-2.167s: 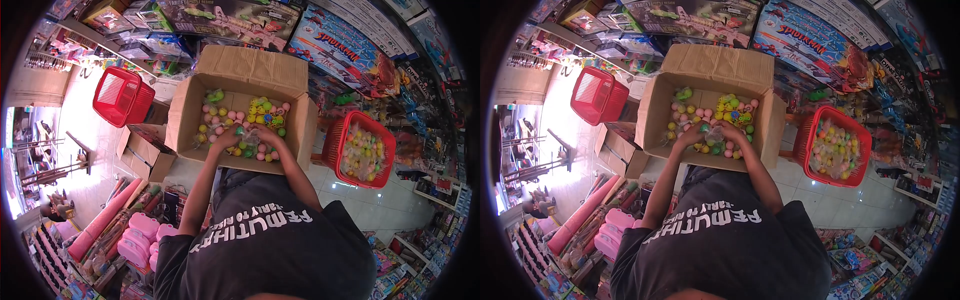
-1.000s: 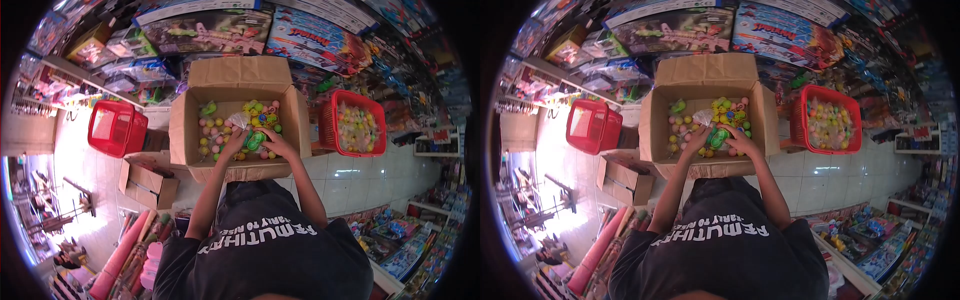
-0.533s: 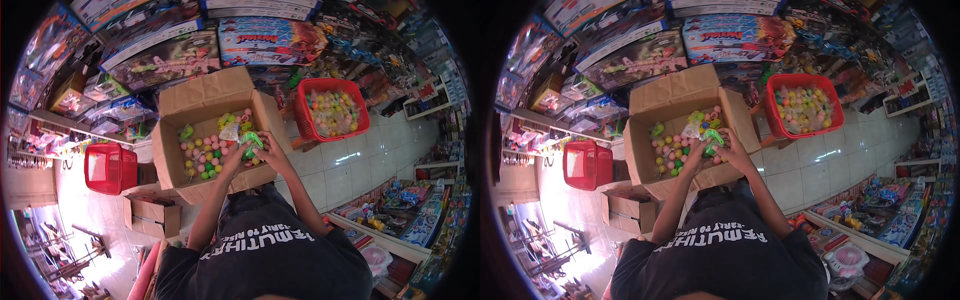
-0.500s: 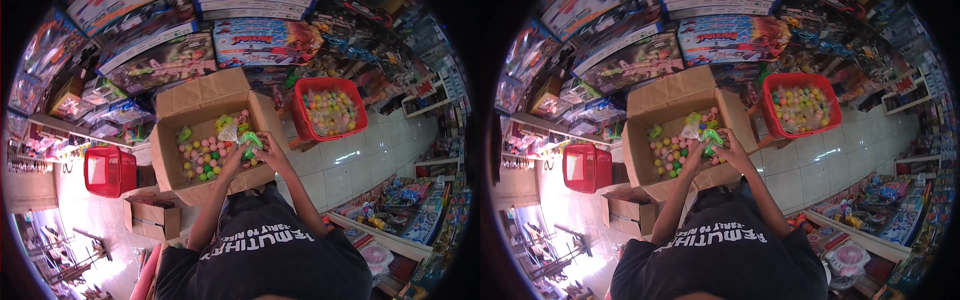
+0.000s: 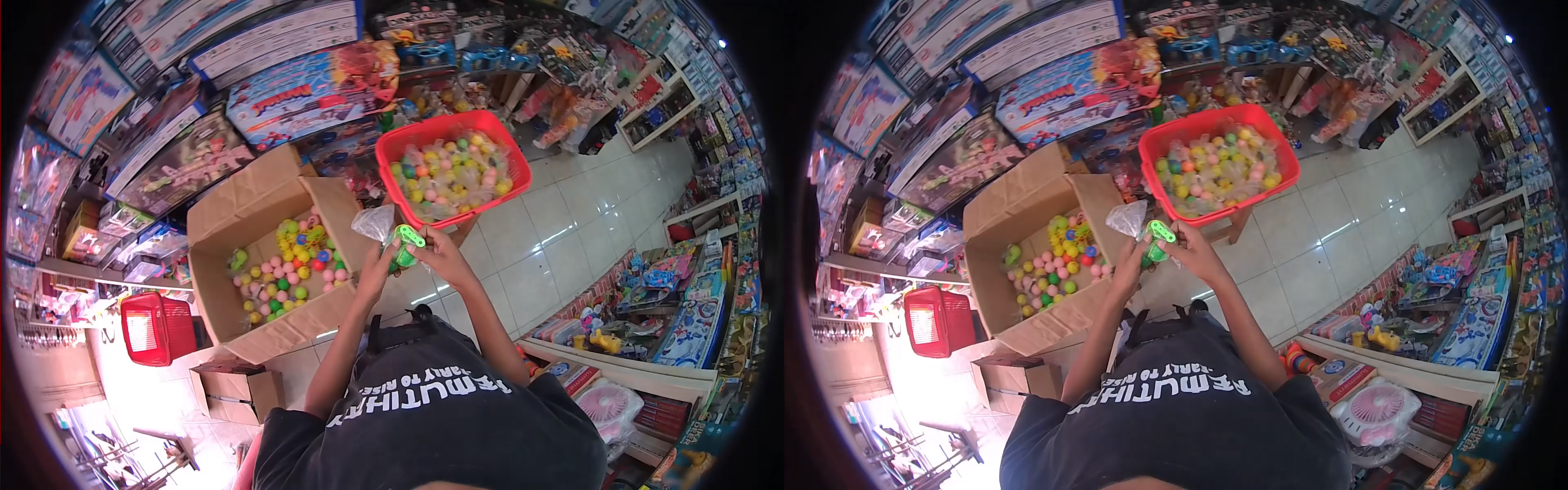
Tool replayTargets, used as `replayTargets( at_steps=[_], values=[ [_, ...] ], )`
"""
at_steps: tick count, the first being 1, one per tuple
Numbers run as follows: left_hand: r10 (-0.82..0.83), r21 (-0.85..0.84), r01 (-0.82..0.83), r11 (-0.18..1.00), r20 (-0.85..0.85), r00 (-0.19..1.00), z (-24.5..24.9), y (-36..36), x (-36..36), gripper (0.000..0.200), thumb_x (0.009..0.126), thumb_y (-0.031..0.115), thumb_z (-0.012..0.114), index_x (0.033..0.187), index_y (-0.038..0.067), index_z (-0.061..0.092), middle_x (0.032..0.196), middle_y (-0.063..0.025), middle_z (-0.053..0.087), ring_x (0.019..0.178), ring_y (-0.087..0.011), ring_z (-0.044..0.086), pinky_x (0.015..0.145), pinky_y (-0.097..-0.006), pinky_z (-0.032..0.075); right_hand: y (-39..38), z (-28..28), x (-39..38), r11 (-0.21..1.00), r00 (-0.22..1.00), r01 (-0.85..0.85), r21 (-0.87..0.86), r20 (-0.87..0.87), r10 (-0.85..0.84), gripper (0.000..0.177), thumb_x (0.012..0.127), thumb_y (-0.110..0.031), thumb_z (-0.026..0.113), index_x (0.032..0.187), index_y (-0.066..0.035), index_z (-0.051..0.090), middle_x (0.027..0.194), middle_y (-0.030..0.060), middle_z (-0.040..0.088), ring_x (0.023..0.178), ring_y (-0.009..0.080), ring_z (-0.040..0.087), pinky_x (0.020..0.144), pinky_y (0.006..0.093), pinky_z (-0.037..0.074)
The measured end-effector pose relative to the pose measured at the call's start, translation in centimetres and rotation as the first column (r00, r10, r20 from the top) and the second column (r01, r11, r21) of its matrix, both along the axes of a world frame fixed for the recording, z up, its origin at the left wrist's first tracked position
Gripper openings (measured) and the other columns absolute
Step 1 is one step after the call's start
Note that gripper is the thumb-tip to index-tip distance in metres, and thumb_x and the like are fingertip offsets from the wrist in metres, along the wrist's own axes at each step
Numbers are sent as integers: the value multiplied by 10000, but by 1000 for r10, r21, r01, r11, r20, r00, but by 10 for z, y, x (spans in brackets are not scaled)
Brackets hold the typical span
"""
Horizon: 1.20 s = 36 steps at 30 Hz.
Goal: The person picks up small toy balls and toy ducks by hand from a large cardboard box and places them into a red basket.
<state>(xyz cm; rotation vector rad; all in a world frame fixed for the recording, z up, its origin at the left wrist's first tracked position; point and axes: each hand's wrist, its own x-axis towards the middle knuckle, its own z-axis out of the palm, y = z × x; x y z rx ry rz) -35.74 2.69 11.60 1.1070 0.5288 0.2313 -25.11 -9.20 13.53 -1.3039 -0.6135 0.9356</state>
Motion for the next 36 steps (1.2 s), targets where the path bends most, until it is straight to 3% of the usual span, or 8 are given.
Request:
replayTargets(
  at_steps=[10,23,25,27,29,31,32,36],
  values=[
    [-72,-94,74,993,32,997,-28,-87,77,361,887,270,496,1149,34,419,871,-56,524,673,-116,541,546,-243,422,-103,-3,70,985,985,172,0,17,-172,137,818,-121,610,825,-77,480,765,-33,488,686,32,446,588,175,347],
    [-78,-41,80,996,28,997,-26,-69,165,390,913,275,460,1173,-6,383,997,-138,517,780,-211,628,663,-290,514,-114,-4,183,915,900,403,-19,193,-392,99,812,-52,559,852,-60,469,773,-28,481,724,44,458,629,197,370],
    [-93,-57,91,994,-23,995,-40,-57,188,410,916,293,449,1178,-17,395,1008,-148,522,856,-227,604,733,-301,477,-108,-4,213,904,879,427,5,233,-416,99,812,-48,557,853,-60,468,768,-28,480,714,42,457,614,198,370],
    [-87,152,101,983,-100,991,-71,-39,212,435,919,320,435,1175,-31,406,1029,-160,523,980,-235,537,830,-302,404,-101,-4,244,894,861,442,-79,315,-398,96,813,-43,551,854,-63,467,735,-27,478,651,44,458,555,196,367],
    [-98,147,115,982,-117,988,-70,-28,227,470,918,343,423,1193,-37,401,1064,-174,520,1061,-227,463,891,-290,335,-88,-2,273,893,883,434,-115,250,-397,93,811,-25,542,848,-56,463,696,-23,478,588,46,454,493,193,355],
    [-34,340,80,937,-139,990,-60,-20,241,478,918,341,424,1235,-16,389,1094,-177,517,1039,-218,474,893,-286,342,-74,-16,305,867,782,478,-140,519,-347,129,761,-19,581,838,-18,478,710,39,530,677,115,530,577,269,414],
    [-9,333,53,942,-134,991,-70,-16,248,493,916,342,426,1264,-3,368,1090,-169,528,1015,-211,487,886,-290,352,-67,-22,317,870,730,481,-108,599,-329,154,727,-14,593,832,-3,482,731,94,549,669,186,551,584,303,421],
    [-12,303,60,951,-158,987,-70,0,268,492,915,340,431,1266,2,366,1071,-162,540,1006,-201,493,886,-292,356,-39,-32,349,866,681,449,-219,712,-173,173,703,-23,602,830,-8,485,746,136,558,692,273,566,602,339,429]
  ],
)
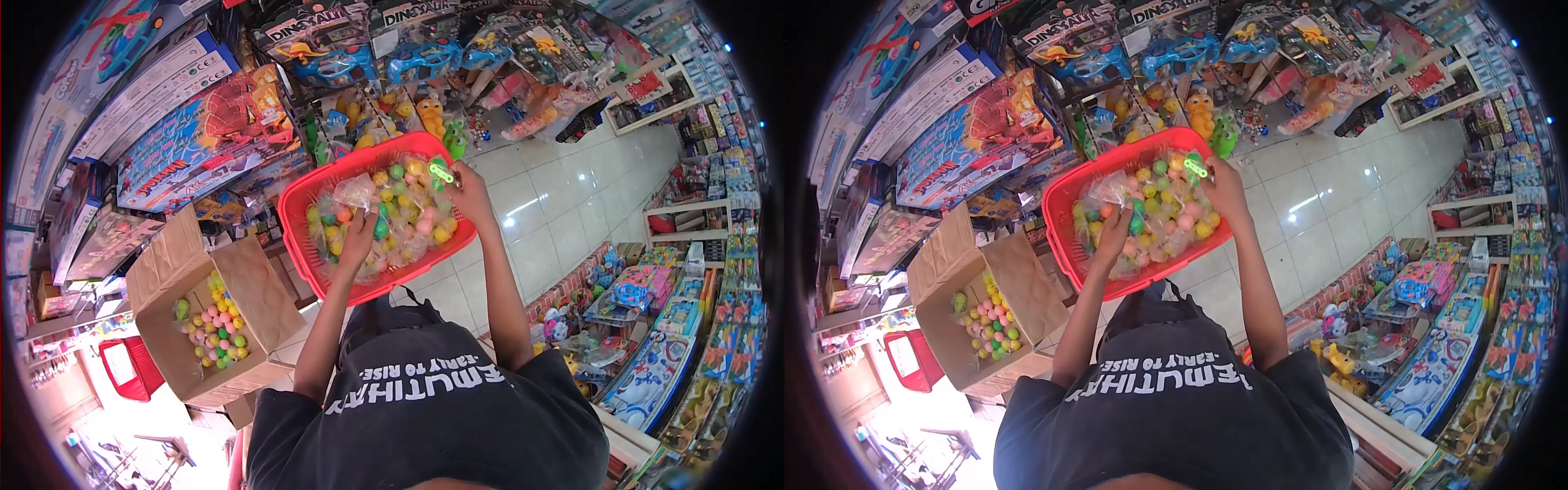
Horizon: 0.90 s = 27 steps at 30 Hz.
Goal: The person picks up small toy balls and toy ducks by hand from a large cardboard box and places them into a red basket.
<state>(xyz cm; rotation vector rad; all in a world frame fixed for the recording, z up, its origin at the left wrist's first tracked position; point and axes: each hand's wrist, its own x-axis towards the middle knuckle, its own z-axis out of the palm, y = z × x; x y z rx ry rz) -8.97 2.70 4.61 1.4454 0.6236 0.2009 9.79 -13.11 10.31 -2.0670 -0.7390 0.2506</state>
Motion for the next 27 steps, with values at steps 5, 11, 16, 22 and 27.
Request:
replayTargets(
  at_steps=[5,11,16,22,27],
  values=[
    [-85,-14,84,996,-160,983,-3,14,21,473,909,322,435,1249,-3,380,1024,-145,551,947,-185,513,840,-287,385,27,-14,19,975,978,-159,-153,111,177,222,691,-31,620,850,-20,466,726,134,546,679,278,556,600,343,424],
    [-24,41,28,999,-95,995,-45,11,41,476,886,346,467,1213,4,407,920,-138,559,823,-188,523,761,-298,404,26,-66,17,827,949,-239,-509,59,311,250,668,-54,627,884,-55,501,801,150,585,771,318,589,634,424,451],
    [-112,2,114,993,-141,984,-49,8,55,469,883,345,476,1201,6,417,900,-138,554,799,-175,514,744,-296,403,24,-75,11,878,971,-147,-456,101,215,246,665,-69,627,877,-69,502,804,147,589,780,335,585,646,445,459],
    [-236,-46,234,971,-54,970,-58,-16,66,424,897,313,467,1168,-11,426,929,-135,555,831,-167,522,758,-295,412,24,-77,8,903,965,-117,-414,166,202,237,670,-72,618,869,-60,489,794,148,579,760,349,580,630,454,462],
    [-266,-3,267,964,49,963,-65,-32,67,429,898,308,471,1160,-29,421,975,-129,554,882,-172,526,792,-297,412,21,-76,3,920,971,-90,-382,172,166,225,678,-75,607,868,-55,486,798,153,571,751,361,576,624,455,463]
  ],
)
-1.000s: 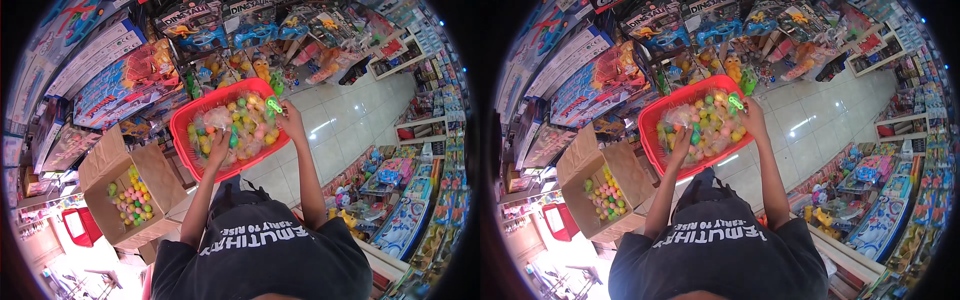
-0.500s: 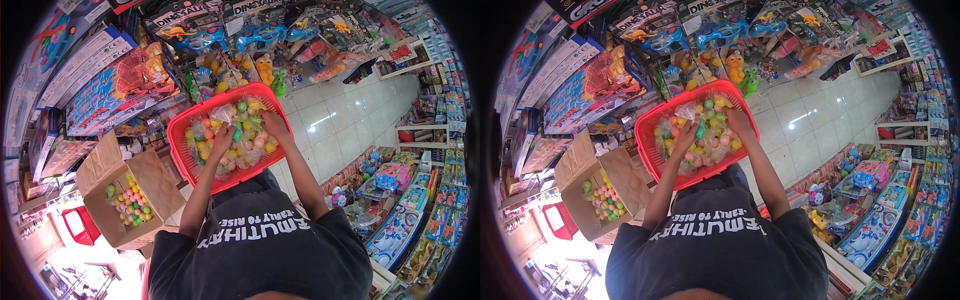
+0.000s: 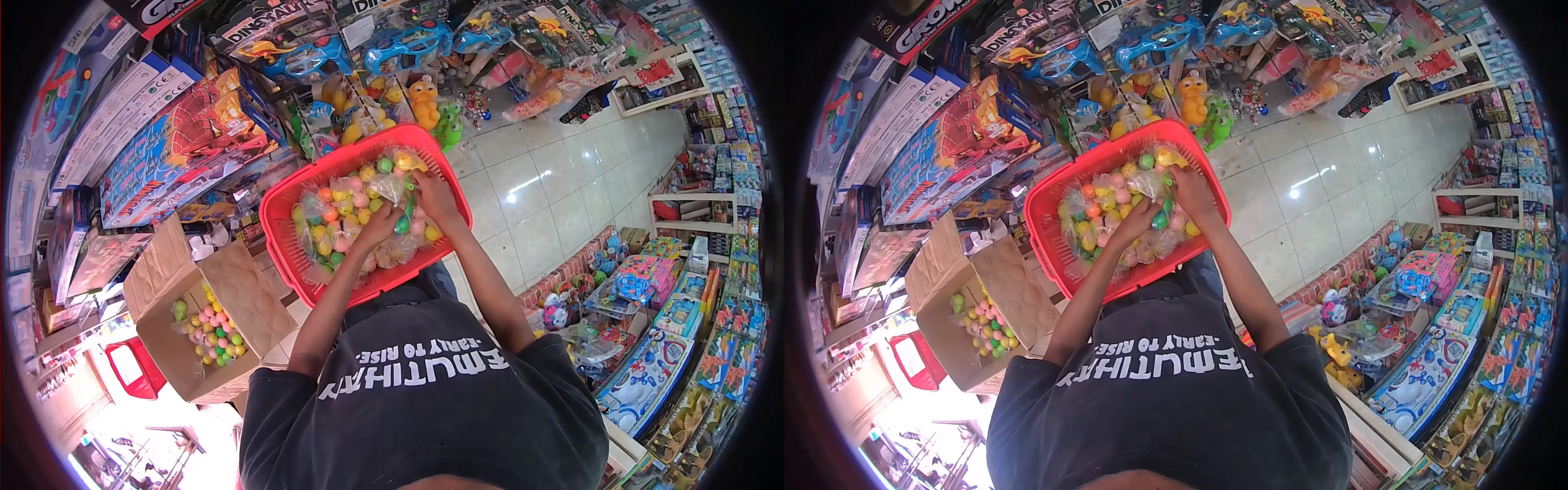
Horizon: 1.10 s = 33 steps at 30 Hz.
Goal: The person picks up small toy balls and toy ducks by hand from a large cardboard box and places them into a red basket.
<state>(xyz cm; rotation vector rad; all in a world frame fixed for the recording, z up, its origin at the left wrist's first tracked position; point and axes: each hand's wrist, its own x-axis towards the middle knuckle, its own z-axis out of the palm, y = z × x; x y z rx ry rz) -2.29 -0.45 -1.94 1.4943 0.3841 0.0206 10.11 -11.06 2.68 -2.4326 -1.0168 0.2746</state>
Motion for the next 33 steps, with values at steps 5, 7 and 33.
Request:
replayTargets(
  at_steps=[5,7,33],
  values=[
    [-120,23,123,992,-92,988,-1,3,1,446,892,323,483,1140,-44,433,961,-132,552,877,-178,526,784,-297,412,-9,-6,3,992,997,7,128,-83,4,213,670,-74,615,853,-27,516,795,166,586,750,348,581,644,427,466],
    [-168,31,175,984,-146,975,21,5,0,436,892,325,485,1112,-50,446,943,-127,548,864,-173,521,772,-296,413,-12,-6,5,992,992,4,125,-123,12,207,667,-64,617,845,-20,520,794,167,590,751,343,583,653,418,466],
    [346,38,-348,937,54,937,-8,36,46,341,805,197,638,1032,-6,485,838,-56,592,725,-97,558,614,-244,455,-15,0,-15,996,995,88,-17,-36,-89,240,713,-97,613,937,-62,535,995,139,539,871,348,561,710,450,472]
  ],
)
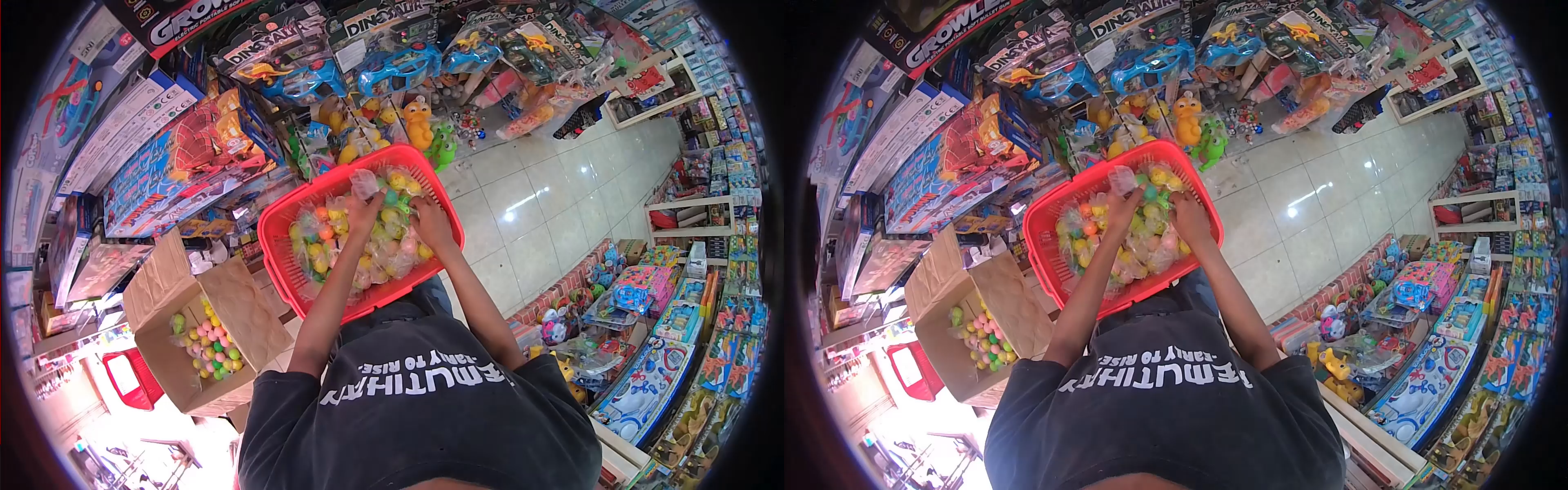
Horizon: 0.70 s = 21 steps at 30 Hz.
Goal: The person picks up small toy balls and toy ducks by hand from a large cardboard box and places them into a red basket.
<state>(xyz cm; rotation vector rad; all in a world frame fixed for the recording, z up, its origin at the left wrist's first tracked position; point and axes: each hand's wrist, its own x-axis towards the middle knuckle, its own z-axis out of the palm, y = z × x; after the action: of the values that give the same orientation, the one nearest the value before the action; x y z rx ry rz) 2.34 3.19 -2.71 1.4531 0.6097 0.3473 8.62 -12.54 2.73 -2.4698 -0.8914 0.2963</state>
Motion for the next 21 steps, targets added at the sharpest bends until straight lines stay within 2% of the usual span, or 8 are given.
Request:
replayTargets(
  at_steps=[2,3,5,9,11,15,17,21],
  values=[
    [102,-162,-104,981,-21,995,8,-5,9,409,763,149,676,1071,-7,456,918,-94,596,790,-143,591,668,-268,498,0,4,-1,1000,998,27,-13,-58,-27,267,713,-106,623,959,-57,531,1004,138,539,887,346,556,728,454,466],
    [97,-160,-99,982,-18,995,1,-5,11,409,763,149,676,1071,-7,456,918,-94,596,790,-143,591,668,-268,498,-1,6,-1,999,998,31,-12,-56,-31,267,713,-106,623,959,-57,531,1004,138,539,887,346,556,728,454,466],
    [49,120,-54,991,45,998,-21,-3,11,503,699,153,726,1069,-22,434,959,-136,576,856,-187,594,719,-275,508,-2,9,-1,1000,997,2,-7,-78,-3,276,722,-140,621,962,-55,514,998,158,527,907,357,550,759,455,461],
    [26,205,-15,979,-53,998,5,-6,9,534,683,177,739,1071,-27,433,945,-152,566,844,-224,596,710,-298,512,-4,3,0,998,997,-58,-36,-51,56,336,717,-153,635,1000,-38,495,1036,164,504,953,354,532,785,453,453],
    [71,390,-36,920,-75,995,5,-6,14,539,667,198,749,1045,-26,437,945,-165,560,852,-258,586,709,-328,508,-3,10,-4,999,992,-35,-22,-123,32,405,712,-160,640,1061,-34,479,1085,167,478,1011,348,503,820,437,442],
    [33,406,17,914,-115,993,9,-4,21,528,665,223,746,1022,-20,442,954,-178,554,849,-290,572,704,-369,489,-10,-7,-2,994,988,-85,75,-120,94,446,711,-147,635,1111,-42,469,1112,166,468,1039,341,486,848,420,431],
    [88,486,2,874,-162,983,19,-7,25,481,668,240,741,979,0,465,941,-185,551,861,-301,561,705,-398,464,-12,-7,1,987,984,-132,89,-111,141,465,710,-135,634,1131,-42,460,1127,161,467,1053,338,475,864,405,422],
    [-1,505,82,859,-158,987,9,-3,22,452,673,256,734,971,19,490,922,-170,549,825,-305,561,708,-407,454,-12,17,-4,993,987,-83,83,-129,93,463,709,-136,639,1130,-56,465,1115,154,472,1045,336,481,861,413,422]
  ],
)
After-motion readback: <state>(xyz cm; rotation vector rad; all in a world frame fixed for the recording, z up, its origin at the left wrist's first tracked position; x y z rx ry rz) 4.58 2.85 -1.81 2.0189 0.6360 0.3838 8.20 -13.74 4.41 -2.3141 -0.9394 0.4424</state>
